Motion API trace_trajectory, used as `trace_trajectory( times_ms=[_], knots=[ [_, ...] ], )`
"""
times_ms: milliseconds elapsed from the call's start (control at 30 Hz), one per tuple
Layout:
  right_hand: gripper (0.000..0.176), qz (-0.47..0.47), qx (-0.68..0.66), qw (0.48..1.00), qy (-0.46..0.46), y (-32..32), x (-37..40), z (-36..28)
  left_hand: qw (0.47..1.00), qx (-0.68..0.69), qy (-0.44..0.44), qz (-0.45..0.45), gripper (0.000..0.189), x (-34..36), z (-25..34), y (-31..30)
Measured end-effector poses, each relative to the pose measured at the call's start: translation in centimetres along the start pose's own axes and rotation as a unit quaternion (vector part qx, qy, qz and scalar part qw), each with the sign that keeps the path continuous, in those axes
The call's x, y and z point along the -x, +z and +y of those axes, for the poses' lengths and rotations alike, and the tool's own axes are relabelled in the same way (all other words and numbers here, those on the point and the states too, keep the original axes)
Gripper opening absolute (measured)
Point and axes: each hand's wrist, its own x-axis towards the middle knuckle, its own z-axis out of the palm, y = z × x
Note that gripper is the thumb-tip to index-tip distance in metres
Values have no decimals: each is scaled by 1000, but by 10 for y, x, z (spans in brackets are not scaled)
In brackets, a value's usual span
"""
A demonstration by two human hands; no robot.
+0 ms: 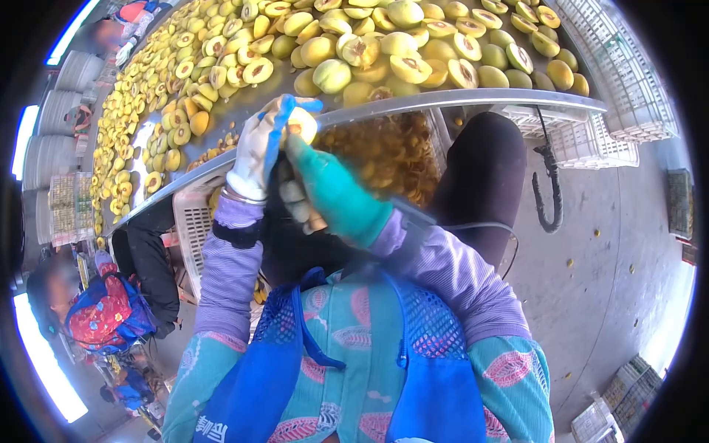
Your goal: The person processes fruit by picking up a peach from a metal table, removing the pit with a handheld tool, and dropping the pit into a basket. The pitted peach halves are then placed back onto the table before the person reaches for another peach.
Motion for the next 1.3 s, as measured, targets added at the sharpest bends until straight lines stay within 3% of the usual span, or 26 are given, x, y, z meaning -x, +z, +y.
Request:
trace_trajectory(
  times_ms=[33,133,167,267,367,467,533,667,767,800,867,933,1000,1033,1067,1100,1133,1167,1200,1267,1300],
  knots=[
    [45,-8,3,1000,17,-5,1,-1,996,-65,66,-15,35,1,-2,-2],
    [45,-65,-171,982,43,7,8,1,994,-73,-44,67,36,1,-6,5],
    [44,-111,-248,960,70,8,9,-2,1000,23,-13,-3,41,8,-2,5],
    [43,-157,-274,947,63,5,11,1,993,97,-60,-19,45,8,2,7],
    [43,-79,-97,991,39,1,18,1,997,-20,-19,-69,54,-4,-5,3],
    [43,-150,-261,953,26,5,11,7,993,-14,-51,-108,58,-5,4,8],
    [43,-119,-216,969,20,8,15,5,989,48,-53,-130,57,-8,1,6],
    [43,-89,-150,985,20,3,19,8,981,-69,-50,-173,53,-6,19,13],
    [42,-187,-260,947,6,9,13,10,976,55,81,-194,45,-5,-5,9],
    [42,-210,-287,935,8,11,14,13,970,17,157,-187,47,-4,-12,8],
    [42,-239,-293,925,34,5,17,8,939,-58,305,-148,57,-4,-27,6],
    [42,-260,-314,910,79,-6,17,0,929,-189,316,-37,53,11,-22,4],
    [45,-271,-233,933,35,-2,24,-1,915,-284,280,55,49,22,-19,-8],
    [45,-270,-231,934,31,0,30,-3,932,-257,238,93,47,35,-16,-27],
    [46,-267,-230,935,23,-2,35,-5,978,-96,124,140,46,61,-7,-47],
    [45,-186,-254,948,46,-15,32,0,979,14,43,198,45,84,3,-68],
    [41,-157,-324,927,101,-48,11,13,965,-64,5,253,43,96,7,-96],
    [40,-48,-299,944,134,-75,-2,30,908,-292,-33,299,47,94,-12,-143],
    [38,66,-271,944,174,-88,-5,45,816,-436,-181,334,48,83,42,-109],
    [38,58,-194,965,167,-62,-2,35,807,-489,-25,328,50,34,34,-145],
    [38,56,-156,973,163,-48,2,28,804,-512,-42,299,56,6,57,-120]
  ],
)
